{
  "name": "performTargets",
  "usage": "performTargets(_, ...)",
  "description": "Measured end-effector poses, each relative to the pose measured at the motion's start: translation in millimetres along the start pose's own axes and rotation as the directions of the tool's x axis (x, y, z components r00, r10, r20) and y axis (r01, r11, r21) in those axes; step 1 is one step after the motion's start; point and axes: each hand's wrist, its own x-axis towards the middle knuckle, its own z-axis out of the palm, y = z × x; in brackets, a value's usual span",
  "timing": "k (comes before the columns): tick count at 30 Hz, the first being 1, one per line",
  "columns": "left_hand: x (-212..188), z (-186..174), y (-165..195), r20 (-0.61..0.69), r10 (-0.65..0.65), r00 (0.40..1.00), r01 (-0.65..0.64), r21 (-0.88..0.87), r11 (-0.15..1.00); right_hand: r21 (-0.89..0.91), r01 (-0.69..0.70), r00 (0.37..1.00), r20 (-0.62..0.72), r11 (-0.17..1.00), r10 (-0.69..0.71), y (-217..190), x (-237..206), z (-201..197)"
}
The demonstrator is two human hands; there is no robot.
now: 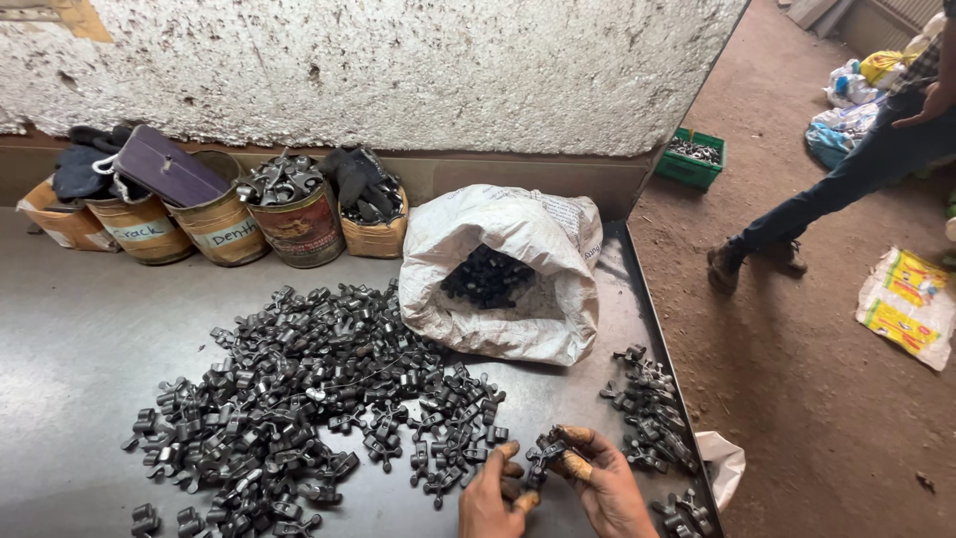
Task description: The person picks small dark metal castings one at a time from a pile on a metal workbench, turns them in their gloved hands, and places selected pieces into a white sack on the bench, with additional castings in tins and baskets along the wall.
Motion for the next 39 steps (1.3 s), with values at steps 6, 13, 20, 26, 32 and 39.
performTargets(6, 8, -7, 21, -0.087, 0.011, 0.996, -0.041, -0.356, 0.934, 0.188, -0.158, 0.987, 0.016, 0.970, 0.157, 5, 1, 0)
performTargets(13, 9, -7, 7, -0.007, 0.018, 1.000, -0.019, -0.629, 0.777, 0.214, -0.207, 0.975, -0.030, 0.955, 0.218, 13, -5, 5)
performTargets(20, 6, -8, 4, 0.061, -0.085, 0.995, 0.104, -0.667, 0.738, 0.163, -0.161, 0.986, 0.077, 0.973, 0.150, 14, -7, -2)
performTargets(26, 4, -10, 8, 0.089, -0.154, 0.984, 0.172, -0.699, 0.694, 0.107, -0.091, 0.994, 0.069, 0.990, 0.084, 17, -10, -7)
performTargets(32, 1, -8, 10, 0.070, -0.170, 0.983, 0.172, -0.682, 0.711, 0.148, -0.103, 0.994, 0.040, 0.984, 0.098, 21, -11, -1)
performTargets(39, -2, 7, -3, 0.149, -0.171, 0.974, 0.227, -0.667, 0.710, 0.093, -0.089, 0.994, -0.055, 0.992, 0.094, 34, -8, 9)
